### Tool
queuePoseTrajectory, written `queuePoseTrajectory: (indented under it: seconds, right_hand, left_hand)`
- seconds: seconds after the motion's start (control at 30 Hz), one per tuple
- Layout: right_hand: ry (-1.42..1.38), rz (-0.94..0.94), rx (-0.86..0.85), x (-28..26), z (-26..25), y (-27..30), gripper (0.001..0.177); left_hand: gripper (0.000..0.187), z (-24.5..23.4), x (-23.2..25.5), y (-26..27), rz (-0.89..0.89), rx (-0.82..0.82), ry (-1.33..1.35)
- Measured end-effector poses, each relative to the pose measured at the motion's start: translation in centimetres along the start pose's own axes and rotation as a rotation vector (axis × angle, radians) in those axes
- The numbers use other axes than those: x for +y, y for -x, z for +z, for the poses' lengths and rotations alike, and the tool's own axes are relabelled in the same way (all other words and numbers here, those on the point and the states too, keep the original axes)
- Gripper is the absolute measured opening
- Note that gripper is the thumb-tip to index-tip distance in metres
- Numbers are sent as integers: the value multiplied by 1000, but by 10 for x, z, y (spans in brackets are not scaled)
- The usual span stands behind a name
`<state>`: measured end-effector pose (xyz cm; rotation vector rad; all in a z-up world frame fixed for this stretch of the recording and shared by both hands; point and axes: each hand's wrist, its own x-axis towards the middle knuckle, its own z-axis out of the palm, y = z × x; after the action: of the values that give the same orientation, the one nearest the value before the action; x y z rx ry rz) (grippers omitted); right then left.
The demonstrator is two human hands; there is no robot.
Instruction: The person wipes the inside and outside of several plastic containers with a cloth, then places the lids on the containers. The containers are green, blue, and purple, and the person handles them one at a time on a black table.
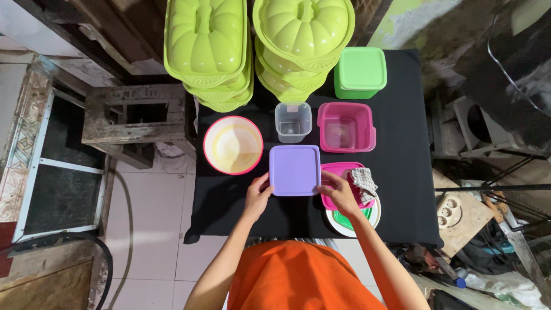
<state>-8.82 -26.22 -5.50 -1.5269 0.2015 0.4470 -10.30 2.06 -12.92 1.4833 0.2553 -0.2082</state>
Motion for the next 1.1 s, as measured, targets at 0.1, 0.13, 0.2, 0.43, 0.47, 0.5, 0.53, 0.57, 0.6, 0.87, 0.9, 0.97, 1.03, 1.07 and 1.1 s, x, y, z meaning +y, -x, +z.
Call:
queuePoseTrajectory:
  seconds: [0.1,0.13,0.2,0.43,0.47,0.5,0.53,0.57,0.6,0.87,0.9,0.97,1.03,1.07,1.1]
  right_hand:
    - [21,-7,-13,0,-1,-3,58]
    - [31,-15,-20,1,-2,-5,58]
    - [121,-24,-4,4,-3,-9,60]
    - [20,-94,27,18,-4,-65,55]
    - [-39,-68,70,20,-5,-75,50]
    - [-99,-42,111,22,-3,-87,46]
    - [-159,-16,153,25,-1,-94,43]
    - [-119,-61,185,28,1,-99,41]
    - [-80,-106,217,31,5,-106,39]
    - [28,-155,419,44,16,-106,34]
    - [35,-153,441,45,17,-105,33]
    - [26,-152,471,45,20,-104,33]
    - [-7,-157,486,43,22,-104,33]
    - [-1,-156,492,42,23,-104,33]
    - [4,-154,499,42,23,-103,33]
  left_hand:
    - [52,-1,-1,0,34,-10,-10]
    - [53,0,0,-1,51,-5,-36]
    - [55,2,2,-5,88,6,-88]
    - [46,15,16,-58,33,54,48]
    - [43,22,17,-66,19,100,27]
    - [41,27,17,-73,5,147,6]
    - [41,33,16,-78,6,166,-14]
    - [41,38,17,-83,9,184,-35]
    - [41,42,18,-87,11,202,-55]
    - [35,52,25,-81,-63,292,-15]
    - [35,53,25,-79,-45,301,-3]
    - [34,55,25,-79,-80,344,-52]
    - [33,56,25,-82,-86,375,-65]
    - [33,56,25,-83,-76,384,-55]
    - [33,57,24,-83,-68,393,-46]
